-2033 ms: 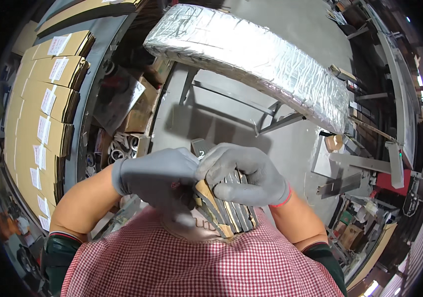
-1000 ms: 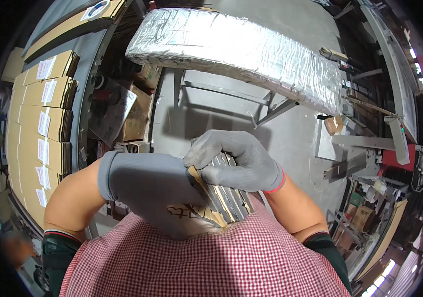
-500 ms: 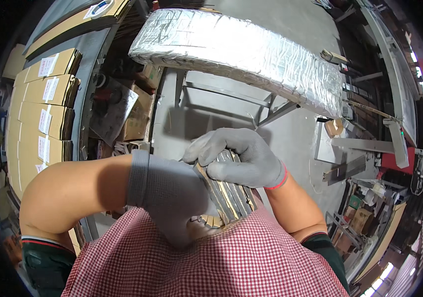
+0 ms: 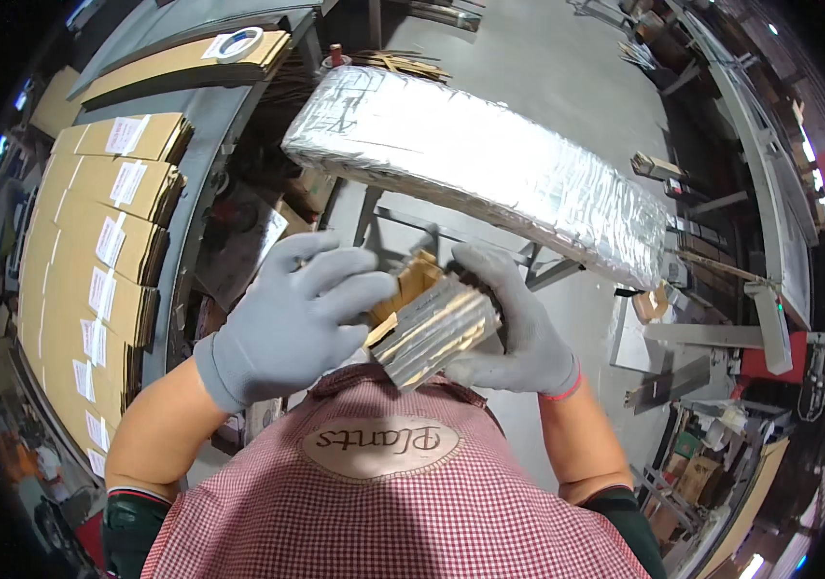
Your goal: The recorder gathers long rectangular building materials, tapes them together with white tape, and places them on a stack of packaged goods.
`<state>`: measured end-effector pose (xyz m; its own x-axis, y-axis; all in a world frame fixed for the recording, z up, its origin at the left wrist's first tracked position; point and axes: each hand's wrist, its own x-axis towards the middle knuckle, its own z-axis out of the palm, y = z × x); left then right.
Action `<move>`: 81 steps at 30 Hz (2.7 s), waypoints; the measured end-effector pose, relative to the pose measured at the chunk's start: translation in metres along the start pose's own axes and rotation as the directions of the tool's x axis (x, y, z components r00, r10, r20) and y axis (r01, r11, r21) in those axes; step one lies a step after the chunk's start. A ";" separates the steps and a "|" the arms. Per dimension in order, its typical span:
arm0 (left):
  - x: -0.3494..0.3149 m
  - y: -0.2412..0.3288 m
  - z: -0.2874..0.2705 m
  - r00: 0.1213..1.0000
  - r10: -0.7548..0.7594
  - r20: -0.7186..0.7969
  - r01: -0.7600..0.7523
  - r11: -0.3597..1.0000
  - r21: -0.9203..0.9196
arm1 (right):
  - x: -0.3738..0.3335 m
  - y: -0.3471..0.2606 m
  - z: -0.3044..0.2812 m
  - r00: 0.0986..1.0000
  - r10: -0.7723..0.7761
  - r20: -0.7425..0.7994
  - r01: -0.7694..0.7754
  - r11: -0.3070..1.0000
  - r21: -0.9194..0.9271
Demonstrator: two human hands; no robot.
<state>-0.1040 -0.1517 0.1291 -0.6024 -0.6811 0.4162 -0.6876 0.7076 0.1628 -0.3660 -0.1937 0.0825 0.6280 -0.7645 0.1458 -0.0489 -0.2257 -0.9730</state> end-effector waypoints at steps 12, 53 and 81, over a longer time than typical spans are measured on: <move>-0.096 0.014 -0.017 0.913 -0.368 0.177 0.386 0.636 -0.668 | 0.007 0.011 0.057 0.964 -0.219 0.154 0.176 0.951 0.254; -0.092 0.032 -0.035 0.888 -0.432 -0.160 0.282 0.784 -0.553 | 0.014 -0.040 0.071 0.920 -0.368 0.132 0.386 0.910 -0.154; -0.099 -0.001 -0.028 0.765 -0.640 0.071 0.352 0.323 -0.878 | -0.023 0.129 0.110 0.887 0.338 0.315 -0.424 0.866 0.265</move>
<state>-0.0323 -0.0795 0.1131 -0.0495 -0.9873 0.1507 -0.0781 0.1542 0.9849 -0.3016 -0.1392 -0.0662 0.7851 -0.5641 -0.2559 -0.1030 0.2885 -0.9519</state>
